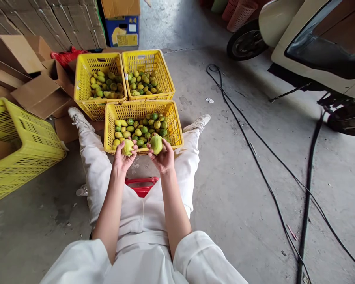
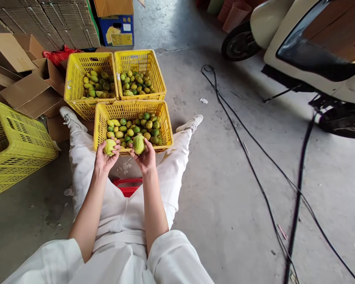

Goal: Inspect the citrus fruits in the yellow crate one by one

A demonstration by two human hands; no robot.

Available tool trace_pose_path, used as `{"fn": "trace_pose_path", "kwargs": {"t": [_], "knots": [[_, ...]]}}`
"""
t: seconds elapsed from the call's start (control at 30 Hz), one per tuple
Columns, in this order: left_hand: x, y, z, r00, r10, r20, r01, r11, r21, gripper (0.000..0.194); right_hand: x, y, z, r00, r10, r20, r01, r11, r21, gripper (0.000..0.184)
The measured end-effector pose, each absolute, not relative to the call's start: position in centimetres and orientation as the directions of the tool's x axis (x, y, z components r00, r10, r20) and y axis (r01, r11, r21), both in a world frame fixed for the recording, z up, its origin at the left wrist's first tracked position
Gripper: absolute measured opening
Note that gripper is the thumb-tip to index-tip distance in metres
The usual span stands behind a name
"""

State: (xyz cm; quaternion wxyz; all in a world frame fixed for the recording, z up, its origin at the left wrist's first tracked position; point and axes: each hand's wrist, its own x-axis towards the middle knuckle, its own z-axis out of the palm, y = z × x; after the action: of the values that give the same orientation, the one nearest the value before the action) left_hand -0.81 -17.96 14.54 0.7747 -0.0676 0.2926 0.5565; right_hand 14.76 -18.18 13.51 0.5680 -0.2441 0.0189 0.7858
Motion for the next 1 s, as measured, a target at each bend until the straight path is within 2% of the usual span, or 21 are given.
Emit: {"fn": "trace_pose_path", "kwargs": {"t": [0.13,0.23,0.3,0.43,0.53,0.67,0.8,0.9,1.0], "knots": [[-0.9,-17.7,14.0,0.189,0.734,-0.652,-0.862,0.442,0.247,0.003,14.7,-18.2,13.0,-0.253,0.886,-0.390,-0.896,-0.366,-0.250,0.011],[-0.8,-17.7,13.5,0.253,0.628,-0.736,-0.809,0.554,0.195,0.012,14.7,-18.1,12.6,-0.249,0.871,-0.424,-0.903,-0.367,-0.223,0.006],[-0.7,-17.7,13.5,0.278,0.632,-0.724,-0.807,0.562,0.181,0.024,14.8,-18.1,12.6,-0.249,0.864,-0.438,-0.904,-0.369,-0.216,0.012],[-0.4,-17.9,14.2,0.237,0.761,-0.604,-0.855,0.458,0.243,0.036,15.1,-18.0,13.3,-0.211,0.868,-0.450,-0.922,-0.330,-0.203,0.026],[-0.4,-18.0,14.6,0.249,0.800,-0.546,-0.860,0.442,0.256,0.033,15.0,-18.0,13.9,-0.124,0.882,-0.454,-0.947,-0.242,-0.212,0.030],[-0.7,-18.5,14.2,0.326,0.786,-0.526,-0.865,0.472,0.170,0.027,14.7,-18.2,13.8,-0.036,0.893,-0.449,-0.959,-0.158,-0.236,0.023],[-0.6,-18.8,13.3,0.373,0.738,-0.562,-0.862,0.499,0.084,0.015,14.6,-18.5,13.5,-0.045,0.906,-0.420,-0.936,-0.185,-0.299,0.020],[-0.3,-18.5,12.9,0.371,0.700,-0.611,-0.856,0.513,0.068,0.013,14.6,-18.5,13.4,-0.082,0.922,-0.378,-0.930,-0.207,-0.303,0.006],[-0.3,-18.1,13.5,0.358,0.686,-0.634,-0.828,0.547,0.124,0.016,14.8,-18.3,13.5,-0.108,0.913,-0.393,-0.943,-0.220,-0.252,0.022]]}}
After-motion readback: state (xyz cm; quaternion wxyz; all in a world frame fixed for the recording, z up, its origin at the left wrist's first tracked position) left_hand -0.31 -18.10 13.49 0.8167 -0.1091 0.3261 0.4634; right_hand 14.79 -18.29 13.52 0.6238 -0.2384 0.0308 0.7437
